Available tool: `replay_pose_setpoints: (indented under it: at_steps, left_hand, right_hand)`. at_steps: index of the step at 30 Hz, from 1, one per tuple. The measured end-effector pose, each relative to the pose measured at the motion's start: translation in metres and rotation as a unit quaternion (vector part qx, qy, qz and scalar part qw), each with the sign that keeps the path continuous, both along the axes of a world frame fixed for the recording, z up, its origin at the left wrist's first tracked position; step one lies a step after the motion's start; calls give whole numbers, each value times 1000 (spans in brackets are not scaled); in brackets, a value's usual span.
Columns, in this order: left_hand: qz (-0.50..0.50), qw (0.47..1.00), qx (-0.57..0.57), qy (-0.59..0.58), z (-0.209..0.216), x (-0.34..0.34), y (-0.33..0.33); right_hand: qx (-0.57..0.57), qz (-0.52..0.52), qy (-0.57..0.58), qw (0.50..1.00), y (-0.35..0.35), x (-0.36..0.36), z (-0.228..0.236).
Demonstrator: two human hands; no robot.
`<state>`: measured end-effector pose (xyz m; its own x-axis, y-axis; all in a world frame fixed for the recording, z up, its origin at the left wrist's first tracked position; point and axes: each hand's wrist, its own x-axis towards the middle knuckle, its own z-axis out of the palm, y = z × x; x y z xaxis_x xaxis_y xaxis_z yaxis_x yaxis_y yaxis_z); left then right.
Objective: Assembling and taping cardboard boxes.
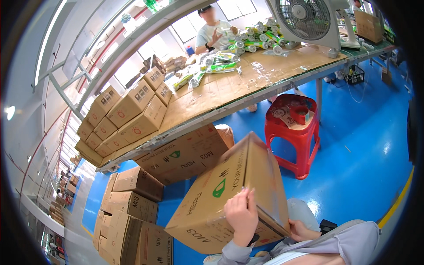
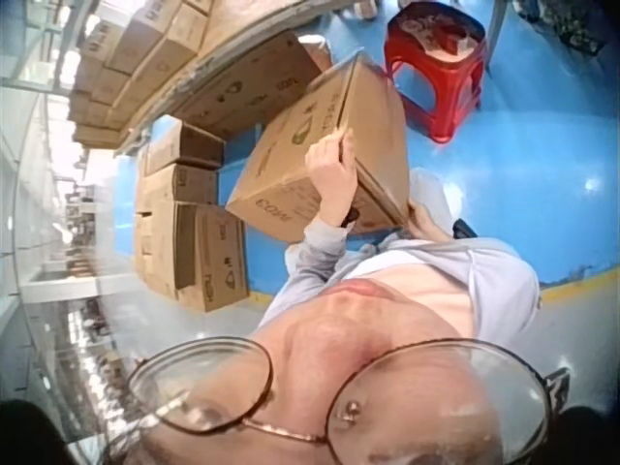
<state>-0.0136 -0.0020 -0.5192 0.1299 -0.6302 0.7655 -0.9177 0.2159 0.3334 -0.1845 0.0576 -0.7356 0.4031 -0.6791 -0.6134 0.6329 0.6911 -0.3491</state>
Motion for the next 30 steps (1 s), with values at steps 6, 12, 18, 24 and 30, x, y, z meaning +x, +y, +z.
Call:
replay_pose_setpoints:
  at_steps: [6,12,18,24,30]
  left_hand:
    - [-148,987,58,-39,-35,-48,-42]
    - [-104,993,48,-23,-39,-45,-59]
    - [-129,991,33,-2,-53,14,-56]
    - [221,953,200,53,-78,134,-5]
    - [409,826,248,296,-128,264,50]
  right_hand:
    - [210,171,-23,962,2,7,1]
    - [163,203,19,965,-12,1,3]
    - [109,176,-45,977,-33,-4,23]
    - [166,178,-70,967,-44,0,51]
    - [164,188,-52,967,-42,2,56]
